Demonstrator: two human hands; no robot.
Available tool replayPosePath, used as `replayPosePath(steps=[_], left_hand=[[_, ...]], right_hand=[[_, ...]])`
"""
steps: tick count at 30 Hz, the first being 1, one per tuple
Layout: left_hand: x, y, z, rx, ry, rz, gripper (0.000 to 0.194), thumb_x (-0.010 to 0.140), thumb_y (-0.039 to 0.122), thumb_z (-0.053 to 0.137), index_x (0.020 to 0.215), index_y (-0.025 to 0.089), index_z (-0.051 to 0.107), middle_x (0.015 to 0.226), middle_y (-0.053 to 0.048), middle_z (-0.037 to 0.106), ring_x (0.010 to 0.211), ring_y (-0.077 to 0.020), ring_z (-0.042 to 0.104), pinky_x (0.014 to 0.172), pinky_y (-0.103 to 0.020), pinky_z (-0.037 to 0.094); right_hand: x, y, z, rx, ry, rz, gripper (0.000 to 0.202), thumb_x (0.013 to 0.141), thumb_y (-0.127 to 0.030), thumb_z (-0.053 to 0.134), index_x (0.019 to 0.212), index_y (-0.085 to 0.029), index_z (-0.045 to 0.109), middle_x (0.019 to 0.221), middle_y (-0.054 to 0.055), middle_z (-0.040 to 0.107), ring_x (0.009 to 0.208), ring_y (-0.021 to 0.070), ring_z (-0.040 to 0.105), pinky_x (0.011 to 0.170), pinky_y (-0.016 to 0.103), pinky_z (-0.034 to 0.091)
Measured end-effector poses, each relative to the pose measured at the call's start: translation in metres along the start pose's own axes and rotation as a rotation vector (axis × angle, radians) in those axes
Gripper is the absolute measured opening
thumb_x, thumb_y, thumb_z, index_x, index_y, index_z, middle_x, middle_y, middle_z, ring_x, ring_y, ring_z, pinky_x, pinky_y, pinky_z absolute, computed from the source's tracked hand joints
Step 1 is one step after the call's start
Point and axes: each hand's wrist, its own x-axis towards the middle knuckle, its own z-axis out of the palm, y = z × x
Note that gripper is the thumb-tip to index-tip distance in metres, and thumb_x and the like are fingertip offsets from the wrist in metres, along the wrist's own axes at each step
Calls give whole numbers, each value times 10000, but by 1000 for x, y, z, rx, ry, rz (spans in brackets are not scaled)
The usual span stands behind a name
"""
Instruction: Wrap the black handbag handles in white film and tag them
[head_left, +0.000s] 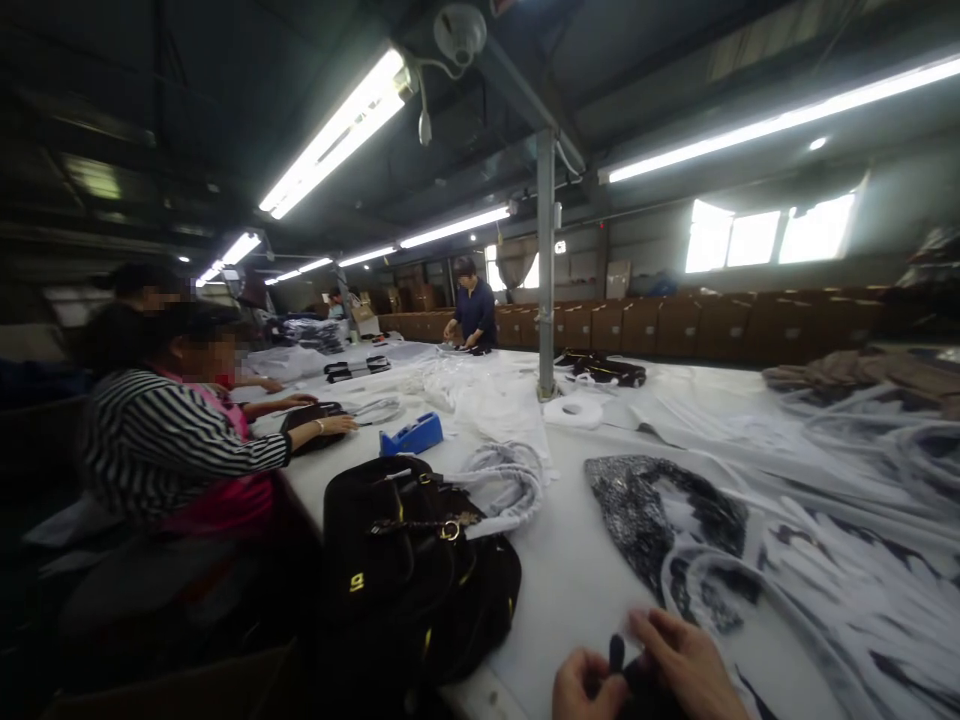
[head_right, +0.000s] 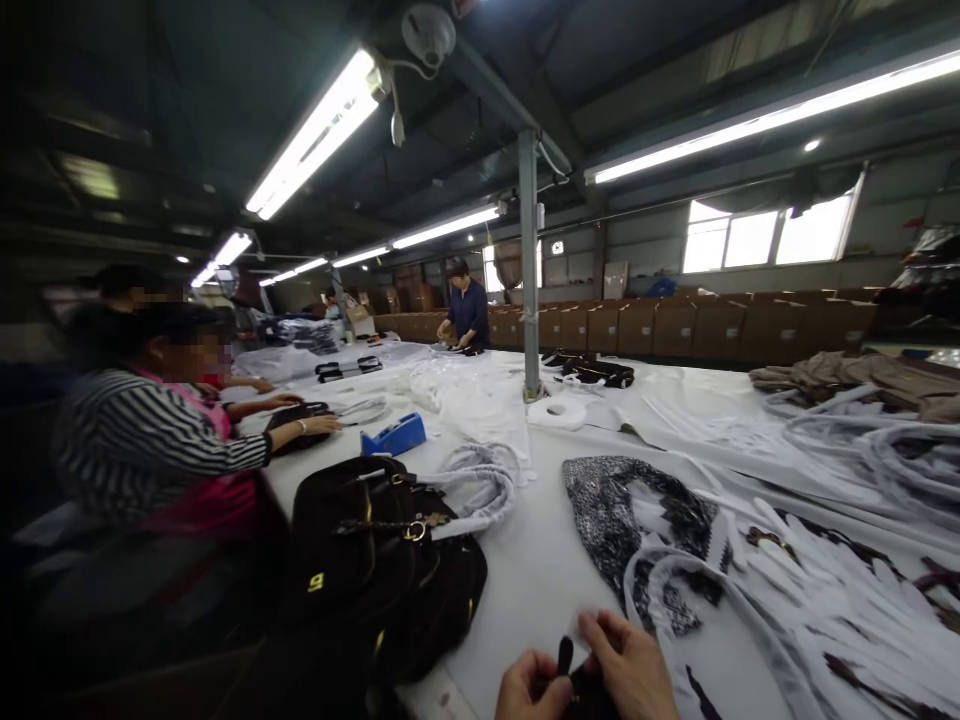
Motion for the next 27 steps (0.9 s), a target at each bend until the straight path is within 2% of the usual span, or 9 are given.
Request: replayPosePath(steps=[3, 6, 12, 17, 19, 22, 24, 27], left_hand=[[3, -5, 1, -15, -17, 19, 237, 613, 357, 722, 670, 180, 574, 613, -9, 619, 635, -176, 566, 617, -263, 437], [3, -10, 1, -28, -27, 39, 209, 641, 329, 692, 685, 167, 567, 616, -10, 605, 634, -167, 551, 610, -258, 426], [-1, -6, -1, -33, -26, 73, 150, 670, 285, 659, 687, 158, 579, 643, -7, 604, 658, -165, 548, 636, -256, 425], [-5, 2, -4, -38, -42, 99, 172, 669, 306, 675, 672, 154, 595, 651, -8, 603, 686, -167, 554, 665, -252, 432], [-6, 0, -7, -83, -35, 87, 257, 652, 313, 693, 834, 144, 628, 719, -21, 622, 733, -174, 575, 706, -256, 448], [-8, -6, -9, -269, 2, 10, 539, 596, 261, 729, 1096, 148, 560, 791, -32, 634, 779, -178, 614, 738, -257, 467], [-11, -8, -9, -358, 33, -57, 577, 574, 225, 735, 1115, 155, 548, 808, -39, 644, 794, -185, 632, 733, -256, 475], [-16, -5, -5, -370, 107, -68, 572, 566, 203, 736, 1105, 160, 549, 792, -35, 658, 765, -185, 644, 713, -265, 488]], right_hand=[[-3, -3, 2, -83, -57, -79, 364, 692, -544, 523, 551, -209, 536, 471, -14, 533, 488, 169, 525, 482, 259, 361], [-7, -8, 5, -130, -40, -70, 353, 720, -526, 479, 567, -208, 508, 471, -22, 509, 487, 159, 502, 483, 254, 340], [-12, -9, 9, -306, -157, -164, 291, 747, -379, 471, 524, -196, 435, 483, -36, 427, 518, 137, 442, 496, 249, 276], [-13, -2, 12, -465, -94, -221, 232, 729, -282, 517, 529, -181, 453, 521, -33, 451, 564, 137, 445, 546, 258, 265], [-13, -4, 12, -439, -97, -203, 234, 731, -269, 506, 520, -179, 455, 500, -44, 416, 542, 127, 421, 533, 254, 254], [-15, -10, 10, -355, -106, -175, 260, 726, -262, 497, 487, -179, 435, 468, -61, 340, 505, 109, 365, 501, 242, 231], [-16, -14, 9, -324, -120, -170, 261, 717, -254, 508, 476, -176, 444, 459, -62, 345, 496, 104, 358, 493, 234, 233], [-18, -18, 8, -320, -155, -178, 121, 679, -200, 546, 565, -164, 567, 495, -53, 466, 522, 109, 424, 513, 219, 274]])
